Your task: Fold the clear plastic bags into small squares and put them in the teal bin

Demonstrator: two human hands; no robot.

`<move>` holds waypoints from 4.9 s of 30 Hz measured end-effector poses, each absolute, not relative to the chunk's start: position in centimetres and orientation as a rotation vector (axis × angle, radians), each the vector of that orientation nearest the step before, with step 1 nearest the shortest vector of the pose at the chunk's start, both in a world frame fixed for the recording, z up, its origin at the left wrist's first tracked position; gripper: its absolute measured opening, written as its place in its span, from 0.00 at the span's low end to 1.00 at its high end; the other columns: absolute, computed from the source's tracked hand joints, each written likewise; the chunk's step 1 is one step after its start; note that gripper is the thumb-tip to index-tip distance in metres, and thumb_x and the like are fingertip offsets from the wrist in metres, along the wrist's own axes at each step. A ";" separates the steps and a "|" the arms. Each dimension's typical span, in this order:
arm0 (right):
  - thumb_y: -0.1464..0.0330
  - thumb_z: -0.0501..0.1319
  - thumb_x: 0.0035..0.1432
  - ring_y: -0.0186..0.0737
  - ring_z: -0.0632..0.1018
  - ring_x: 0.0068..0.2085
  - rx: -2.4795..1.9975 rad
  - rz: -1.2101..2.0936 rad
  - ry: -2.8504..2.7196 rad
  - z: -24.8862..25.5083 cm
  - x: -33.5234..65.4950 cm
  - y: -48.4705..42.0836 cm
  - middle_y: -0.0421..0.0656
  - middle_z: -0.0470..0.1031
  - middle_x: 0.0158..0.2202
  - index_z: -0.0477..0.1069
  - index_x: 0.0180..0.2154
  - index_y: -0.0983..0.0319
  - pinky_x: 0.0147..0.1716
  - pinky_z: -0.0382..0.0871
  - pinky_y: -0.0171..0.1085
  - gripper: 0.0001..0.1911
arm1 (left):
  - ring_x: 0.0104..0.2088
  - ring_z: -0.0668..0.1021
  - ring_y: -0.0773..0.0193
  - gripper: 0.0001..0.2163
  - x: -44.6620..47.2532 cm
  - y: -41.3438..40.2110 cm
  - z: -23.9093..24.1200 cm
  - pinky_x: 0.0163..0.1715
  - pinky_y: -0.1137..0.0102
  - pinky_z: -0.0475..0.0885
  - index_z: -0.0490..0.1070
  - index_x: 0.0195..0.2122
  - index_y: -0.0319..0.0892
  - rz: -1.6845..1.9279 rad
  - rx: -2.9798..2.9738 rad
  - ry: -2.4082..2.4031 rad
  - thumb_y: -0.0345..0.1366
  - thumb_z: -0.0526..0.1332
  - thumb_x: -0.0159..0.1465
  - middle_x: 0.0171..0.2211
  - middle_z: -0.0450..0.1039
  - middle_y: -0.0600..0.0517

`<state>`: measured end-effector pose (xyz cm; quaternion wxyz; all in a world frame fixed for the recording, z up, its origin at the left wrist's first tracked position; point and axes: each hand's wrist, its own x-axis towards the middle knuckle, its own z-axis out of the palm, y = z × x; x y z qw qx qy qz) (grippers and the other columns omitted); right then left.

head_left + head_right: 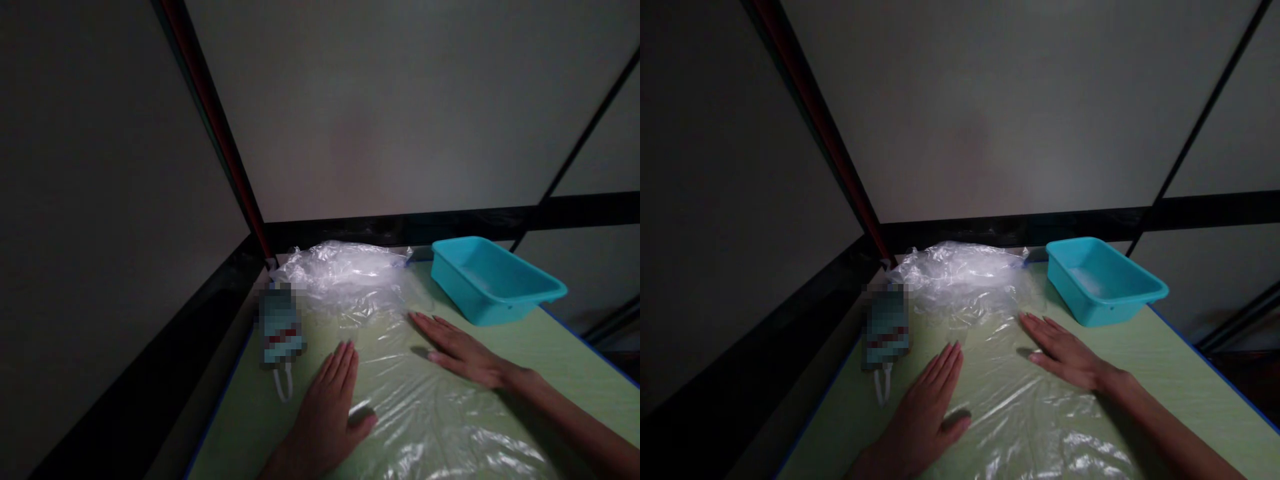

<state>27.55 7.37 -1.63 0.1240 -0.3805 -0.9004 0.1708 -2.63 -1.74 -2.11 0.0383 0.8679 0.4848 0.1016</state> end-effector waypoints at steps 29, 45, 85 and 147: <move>0.60 0.46 0.62 0.48 0.54 0.60 -1.491 -0.144 -2.530 -3.5 28.3 -2.4 0.48 0.44 0.63 0.27 0.62 0.60 0.53 0.58 0.53 0.35 | 0.62 0.40 0.57 0.38 5.8 -1.2 -0.5 0.60 0.64 0.40 0.40 0.62 0.31 0.309 2.573 1.057 0.57 0.44 0.61 0.63 0.33 0.43; 0.56 0.50 0.57 0.55 0.61 0.56 -1.320 -0.310 -2.490 -1.2 24.6 -5.5 0.57 0.53 0.59 0.31 0.62 0.69 0.45 0.68 0.51 0.42 | 0.62 0.42 0.56 0.40 -0.3 -2.2 -0.5 0.60 0.63 0.44 0.38 0.62 0.35 0.101 2.616 1.296 0.48 0.58 0.56 0.63 0.32 0.46; 0.55 0.56 0.53 0.55 0.67 0.53 -1.330 -0.285 -2.502 -3.0 27.3 -8.3 0.52 0.52 0.60 0.32 0.62 0.66 0.43 0.70 0.48 0.47 | 0.62 0.40 0.60 0.35 7.5 -2.8 -0.1 0.60 0.65 0.40 0.40 0.62 0.32 0.331 2.599 0.805 0.54 0.43 0.63 0.63 0.35 0.45; 0.55 0.52 0.58 0.46 0.72 0.45 -1.164 1.184 -1.820 1.0 23.8 7.3 0.45 0.72 0.37 0.61 0.28 0.60 0.39 0.65 0.39 0.15 | 0.41 0.72 0.59 0.10 -0.4 3.0 -1.5 0.43 0.66 0.65 0.69 0.38 0.39 1.102 1.736 1.347 0.27 0.55 0.55 0.38 0.71 0.47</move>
